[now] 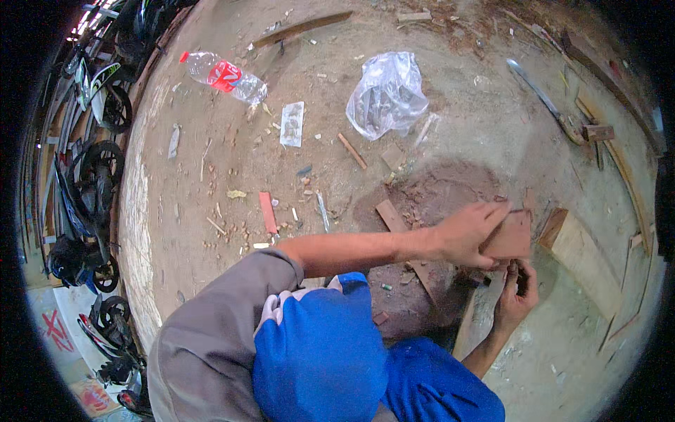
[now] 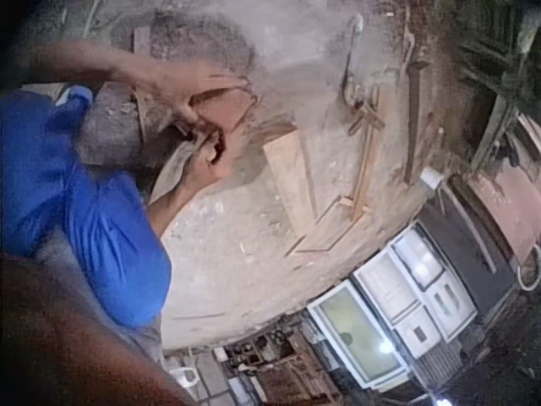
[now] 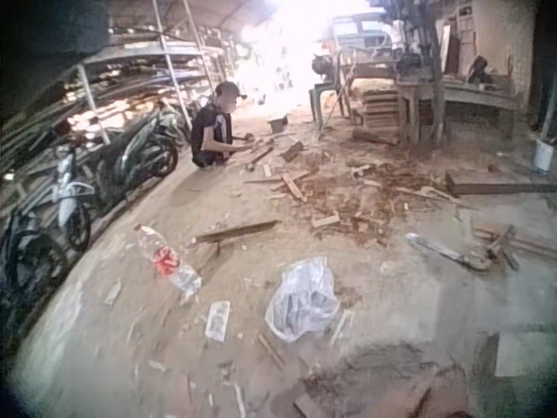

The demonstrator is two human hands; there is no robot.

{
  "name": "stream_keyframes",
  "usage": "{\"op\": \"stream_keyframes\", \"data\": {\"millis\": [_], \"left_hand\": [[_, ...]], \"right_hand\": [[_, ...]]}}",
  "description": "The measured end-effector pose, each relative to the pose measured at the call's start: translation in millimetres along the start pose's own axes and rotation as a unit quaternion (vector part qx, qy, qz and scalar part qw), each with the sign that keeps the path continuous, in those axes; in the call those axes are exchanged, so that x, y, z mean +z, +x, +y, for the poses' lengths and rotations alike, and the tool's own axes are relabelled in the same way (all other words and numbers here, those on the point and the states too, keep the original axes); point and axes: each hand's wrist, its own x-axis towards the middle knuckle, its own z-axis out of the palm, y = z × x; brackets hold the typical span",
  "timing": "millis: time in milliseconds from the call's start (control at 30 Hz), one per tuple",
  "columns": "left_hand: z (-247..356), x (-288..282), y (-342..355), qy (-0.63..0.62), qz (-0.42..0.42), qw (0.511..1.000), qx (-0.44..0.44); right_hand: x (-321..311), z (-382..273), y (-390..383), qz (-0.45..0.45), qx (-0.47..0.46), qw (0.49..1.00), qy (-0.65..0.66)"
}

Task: The person builds a small wooden box by hammering small nails into thin wooden boards to join them, then hammers a nail into a separate larger piece of wood.

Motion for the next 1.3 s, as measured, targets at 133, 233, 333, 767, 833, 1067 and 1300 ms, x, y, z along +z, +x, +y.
{"op": "stream_keyframes", "data": {"millis": [133,233,333,767,833,1067,1300], "left_hand": [[-28.3,6.1,4.9,0.040,0.095,0.995,-0.014],[-74.9,-0.9,-6.4,0.070,0.112,0.990,-0.052],[-77.3,-26.6,16.4,0.023,0.000,0.993,-0.118],[-79.5,-37.2,56.3,0.180,0.043,0.983,-0.015],[-85.1,-48.0,68.8,0.213,-0.047,0.976,-0.001],[-92.7,-57.9,88.7,0.237,-0.163,0.956,0.056],[-91.1,-58.8,81.5,0.219,-0.173,0.960,0.037]], "right_hand": [[-11.2,18.8,-26.0,-0.044,0.003,0.991,-0.128],[2.7,-1.8,-50.0,-0.139,0.131,0.970,-0.150],[-16.1,10.9,-71.0,-0.050,0.141,0.981,-0.126],[-28.2,57.3,-122.0,-0.114,0.113,0.977,-0.142],[-29.5,54.3,-122.4,-0.135,0.154,0.973,-0.104],[-41.1,75.8,-141.8,-0.118,0.267,0.946,-0.143],[-44.3,73.4,-139.1,-0.125,0.248,0.934,-0.225]]}}
